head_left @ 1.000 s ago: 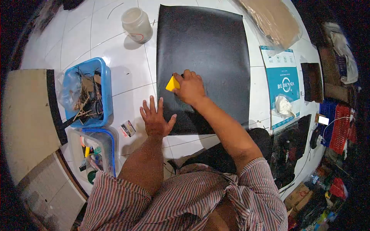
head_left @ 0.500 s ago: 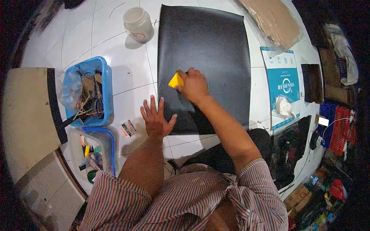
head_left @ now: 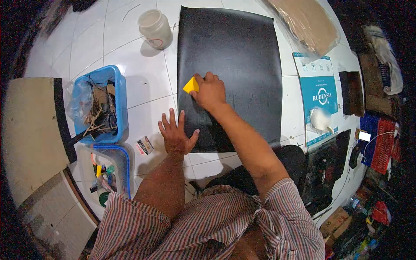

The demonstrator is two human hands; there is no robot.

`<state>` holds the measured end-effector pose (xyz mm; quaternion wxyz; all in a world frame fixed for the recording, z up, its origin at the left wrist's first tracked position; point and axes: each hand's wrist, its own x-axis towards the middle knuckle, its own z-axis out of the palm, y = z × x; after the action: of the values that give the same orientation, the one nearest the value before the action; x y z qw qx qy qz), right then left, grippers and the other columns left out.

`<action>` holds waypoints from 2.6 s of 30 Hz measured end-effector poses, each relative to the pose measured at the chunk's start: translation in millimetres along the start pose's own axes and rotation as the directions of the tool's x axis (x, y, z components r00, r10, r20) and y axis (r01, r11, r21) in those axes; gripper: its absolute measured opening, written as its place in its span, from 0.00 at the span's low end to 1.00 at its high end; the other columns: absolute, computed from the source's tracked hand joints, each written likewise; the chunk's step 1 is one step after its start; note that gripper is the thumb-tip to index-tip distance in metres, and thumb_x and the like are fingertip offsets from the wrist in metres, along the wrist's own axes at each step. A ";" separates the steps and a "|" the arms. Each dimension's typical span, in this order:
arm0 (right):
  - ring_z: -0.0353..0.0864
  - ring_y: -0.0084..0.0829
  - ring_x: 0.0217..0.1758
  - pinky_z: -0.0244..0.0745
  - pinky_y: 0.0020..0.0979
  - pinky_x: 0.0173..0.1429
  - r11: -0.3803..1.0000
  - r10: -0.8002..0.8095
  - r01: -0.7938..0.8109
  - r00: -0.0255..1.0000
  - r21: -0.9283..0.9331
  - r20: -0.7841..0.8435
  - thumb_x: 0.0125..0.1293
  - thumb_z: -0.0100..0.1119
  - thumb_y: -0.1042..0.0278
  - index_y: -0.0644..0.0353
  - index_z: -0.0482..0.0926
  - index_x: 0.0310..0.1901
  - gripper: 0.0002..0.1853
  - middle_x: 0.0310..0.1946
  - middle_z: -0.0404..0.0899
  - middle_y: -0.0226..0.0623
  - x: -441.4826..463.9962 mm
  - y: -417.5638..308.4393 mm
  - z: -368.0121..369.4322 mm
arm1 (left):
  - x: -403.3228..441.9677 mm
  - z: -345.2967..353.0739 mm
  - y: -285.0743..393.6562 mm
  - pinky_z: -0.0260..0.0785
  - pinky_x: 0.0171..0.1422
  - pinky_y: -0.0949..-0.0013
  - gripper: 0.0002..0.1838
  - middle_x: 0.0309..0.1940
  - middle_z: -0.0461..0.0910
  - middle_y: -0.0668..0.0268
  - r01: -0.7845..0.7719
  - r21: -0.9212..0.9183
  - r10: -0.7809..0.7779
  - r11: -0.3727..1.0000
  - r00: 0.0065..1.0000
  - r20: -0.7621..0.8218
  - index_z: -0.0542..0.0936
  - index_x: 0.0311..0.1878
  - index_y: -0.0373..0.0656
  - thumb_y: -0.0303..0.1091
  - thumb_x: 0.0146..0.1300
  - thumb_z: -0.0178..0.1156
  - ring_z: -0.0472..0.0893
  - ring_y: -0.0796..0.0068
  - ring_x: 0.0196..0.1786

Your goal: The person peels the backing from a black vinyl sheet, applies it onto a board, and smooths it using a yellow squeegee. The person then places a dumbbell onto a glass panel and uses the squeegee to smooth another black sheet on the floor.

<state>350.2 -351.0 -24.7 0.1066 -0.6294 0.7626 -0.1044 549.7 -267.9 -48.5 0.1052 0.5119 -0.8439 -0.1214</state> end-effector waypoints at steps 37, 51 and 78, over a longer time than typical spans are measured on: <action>0.81 0.55 0.54 0.79 0.50 0.58 0.760 0.644 -0.649 0.754 -0.001 -0.133 0.58 0.71 0.36 0.51 0.75 0.67 0.40 0.52 0.78 0.55 -88.3 194.2 -49.0 | 2.0 -1.4 3.7 0.38 0.80 0.29 0.48 0.77 0.56 0.40 0.008 0.047 -0.011 0.999 0.998 0.056 0.66 0.76 0.42 0.59 0.57 0.67 0.52 0.29 0.79; 0.83 0.56 0.52 0.81 0.50 0.55 0.597 0.782 -0.802 0.578 0.015 -0.231 0.56 0.67 0.27 0.51 0.75 0.67 0.45 0.50 0.80 0.60 -135.4 296.3 -49.0 | 0.3 4.2 0.6 0.39 0.79 0.28 0.49 0.78 0.55 0.41 -0.013 0.009 0.013 1.000 1.000 -0.009 0.66 0.77 0.43 0.59 0.56 0.69 0.51 0.30 0.79; 0.81 0.56 0.59 0.77 0.47 0.62 0.868 0.496 -0.476 0.821 0.141 -0.283 0.68 0.64 0.59 0.61 0.76 0.64 0.25 0.58 0.81 0.56 -99.2 196.1 -33.4 | 0.9 0.7 2.6 0.35 0.81 0.31 0.49 0.79 0.54 0.43 0.017 0.046 -0.020 0.999 0.998 0.059 0.64 0.78 0.44 0.60 0.58 0.66 0.49 0.32 0.80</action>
<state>174.9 -216.2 -47.3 0.0289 -0.3861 0.9010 -0.1957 547.0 -267.5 -48.3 0.0673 0.5182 -0.8444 -0.1182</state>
